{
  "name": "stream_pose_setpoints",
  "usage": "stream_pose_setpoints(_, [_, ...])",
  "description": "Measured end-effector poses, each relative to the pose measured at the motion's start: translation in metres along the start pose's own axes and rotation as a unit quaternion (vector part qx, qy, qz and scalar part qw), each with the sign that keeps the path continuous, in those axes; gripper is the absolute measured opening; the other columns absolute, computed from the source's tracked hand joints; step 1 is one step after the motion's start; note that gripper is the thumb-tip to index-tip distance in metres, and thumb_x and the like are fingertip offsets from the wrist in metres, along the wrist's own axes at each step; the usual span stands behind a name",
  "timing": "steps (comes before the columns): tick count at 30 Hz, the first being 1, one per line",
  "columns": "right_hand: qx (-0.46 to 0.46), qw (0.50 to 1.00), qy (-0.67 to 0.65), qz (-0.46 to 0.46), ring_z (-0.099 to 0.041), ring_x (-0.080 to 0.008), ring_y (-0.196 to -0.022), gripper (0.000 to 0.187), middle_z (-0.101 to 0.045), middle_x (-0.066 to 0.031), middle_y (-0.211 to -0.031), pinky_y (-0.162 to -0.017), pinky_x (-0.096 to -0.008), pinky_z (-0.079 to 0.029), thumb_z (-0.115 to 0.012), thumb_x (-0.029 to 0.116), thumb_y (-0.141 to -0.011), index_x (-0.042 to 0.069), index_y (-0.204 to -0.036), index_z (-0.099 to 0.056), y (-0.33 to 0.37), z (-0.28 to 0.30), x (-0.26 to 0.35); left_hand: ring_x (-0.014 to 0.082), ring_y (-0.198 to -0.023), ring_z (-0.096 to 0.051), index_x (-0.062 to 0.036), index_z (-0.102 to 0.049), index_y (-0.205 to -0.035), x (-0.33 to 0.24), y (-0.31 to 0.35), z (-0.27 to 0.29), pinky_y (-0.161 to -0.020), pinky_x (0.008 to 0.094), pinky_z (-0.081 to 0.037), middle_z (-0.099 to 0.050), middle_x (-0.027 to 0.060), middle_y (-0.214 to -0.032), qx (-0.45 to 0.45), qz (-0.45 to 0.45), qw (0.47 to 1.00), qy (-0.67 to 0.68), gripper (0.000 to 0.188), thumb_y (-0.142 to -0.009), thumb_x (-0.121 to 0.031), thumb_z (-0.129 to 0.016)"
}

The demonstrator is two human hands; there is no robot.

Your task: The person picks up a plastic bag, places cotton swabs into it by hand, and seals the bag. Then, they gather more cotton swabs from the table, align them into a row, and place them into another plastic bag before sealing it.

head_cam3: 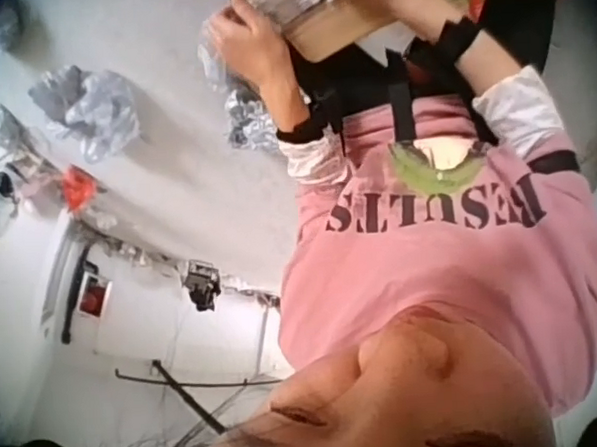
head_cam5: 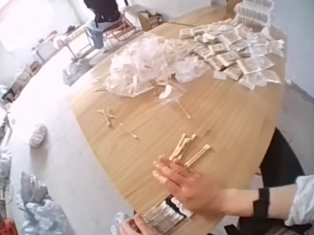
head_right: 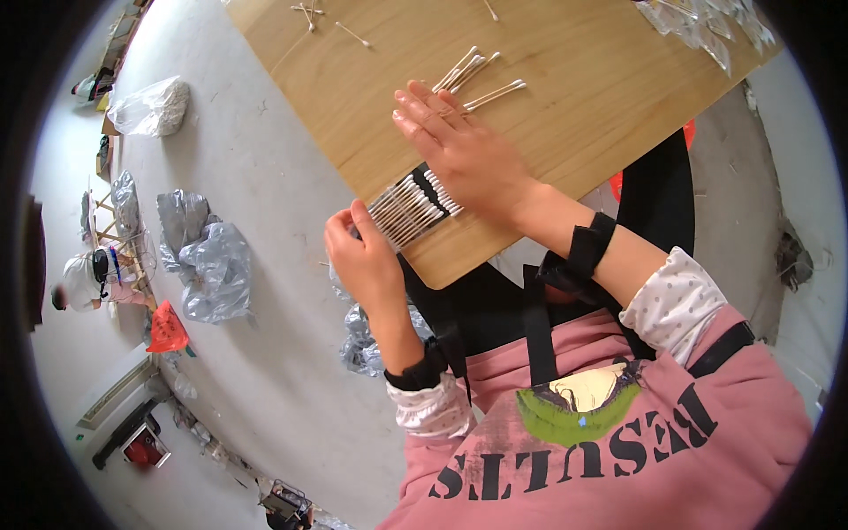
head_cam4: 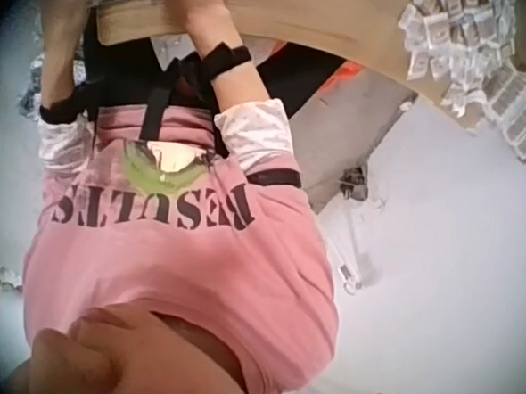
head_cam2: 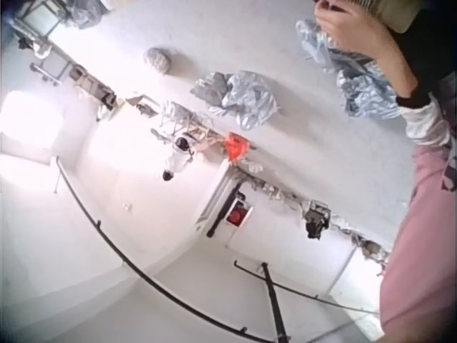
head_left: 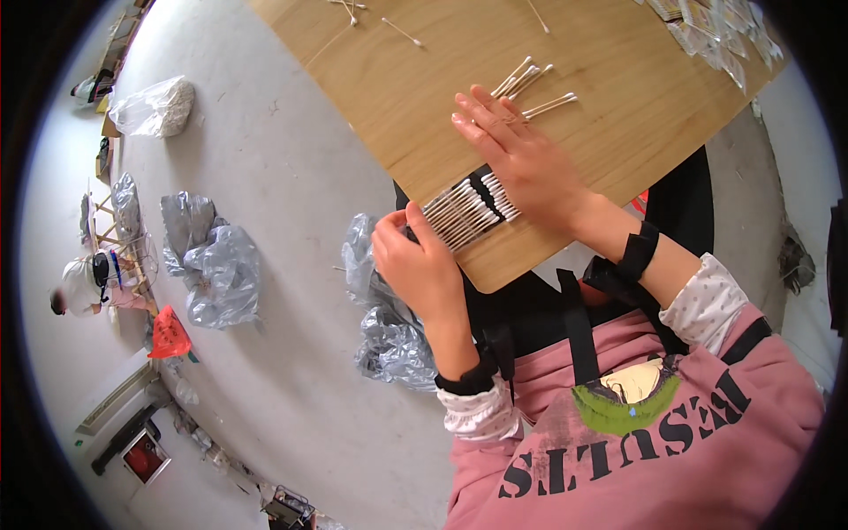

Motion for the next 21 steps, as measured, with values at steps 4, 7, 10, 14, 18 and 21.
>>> stream_pose_setpoints(4, [-0.004, 1.000, 0.009, 0.019, -0.030, -0.0305, -0.150, 0.051, -0.040, -0.0157, -0.157, -0.122, -0.0456, -0.029, -0.050, 0.001, -0.090, -0.002, -0.141, -0.048, -0.005, -0.003, 0.005, 0.0301, -0.075, -0.060, 0.0005, -0.058, -0.088, 0.017, -0.005, -0.020, -0.071, 0.0430, -0.047, -0.064, 0.0150, -0.081, 0.037, 0.106, 0.994, 0.008, 0.047, -0.105, -0.042, -0.048])
stream_pose_setpoints(7, [0.004, 1.000, -0.005, 0.008, -0.029, -0.0311, -0.151, 0.055, -0.037, -0.0128, -0.159, -0.123, -0.0466, -0.028, -0.044, 0.000, -0.092, 0.002, -0.147, -0.043, -0.006, -0.005, 0.003, 0.0296, -0.065, -0.057, -0.0009, -0.054, -0.079, 0.014, -0.006, -0.022, -0.064, 0.0436, -0.045, -0.061, 0.0138, -0.070, 0.010, 0.098, 0.995, 0.014, 0.050, -0.105, -0.042, -0.047])
stream_pose_setpoints(10, [0.005, 1.000, 0.001, 0.009, -0.029, -0.0309, -0.151, 0.055, -0.037, -0.0124, -0.159, -0.123, -0.0463, -0.028, -0.045, 0.000, -0.092, 0.002, -0.147, -0.043, -0.006, -0.004, 0.002, 0.0299, -0.066, -0.057, -0.0008, -0.053, -0.078, 0.013, -0.007, -0.024, -0.063, 0.0437, -0.045, -0.061, 0.0149, -0.071, 0.018, 0.116, 0.993, 0.003, 0.051, -0.105, -0.043, -0.048])
stream_pose_setpoints(14, [0.005, 1.000, 0.018, 0.019, -0.030, -0.0298, -0.150, 0.050, -0.040, -0.0152, -0.156, -0.123, -0.0451, -0.029, -0.050, 0.004, -0.091, -0.002, -0.141, -0.049, -0.007, -0.003, 0.005, 0.0233, -0.061, -0.049, -0.0012, -0.047, -0.074, 0.016, -0.008, -0.028, -0.059, 0.0399, -0.041, -0.054, 0.0109, -0.067, 0.015, 0.104, 0.991, 0.086, 0.051, -0.107, -0.040, -0.048])
stream_pose_setpoints(18, [-0.001, 1.000, 0.022, 0.020, -0.033, -0.0297, -0.149, 0.049, -0.043, -0.0145, -0.155, -0.122, -0.0444, -0.030, -0.049, 0.005, -0.092, -0.002, -0.140, -0.050, -0.009, -0.004, 0.008, 0.0165, -0.061, -0.036, -0.0014, -0.040, -0.072, 0.017, -0.010, -0.034, -0.056, 0.0353, -0.037, -0.043, 0.0070, -0.064, 0.008, 0.066, 0.977, 0.204, 0.052, -0.108, -0.038, -0.049])
stream_pose_setpoints(21, [-0.004, 0.999, 0.023, 0.025, -0.035, -0.0297, -0.148, 0.048, -0.044, -0.0145, -0.154, -0.121, -0.0442, -0.031, -0.049, 0.005, -0.092, -0.002, -0.139, -0.051, -0.011, -0.006, 0.011, 0.0130, -0.065, -0.035, -0.0014, -0.040, -0.070, 0.018, -0.009, -0.036, -0.060, 0.0330, -0.036, -0.039, 0.0009, -0.067, 0.016, 0.090, 0.969, 0.230, 0.052, -0.108, -0.035, -0.050])
Point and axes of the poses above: each hand's wrist, its own y-axis away from the middle knuckle, its own z-axis out of the back of the hand, x = y × z, the point moved 9 cm from there along -y, towards the middle knuckle
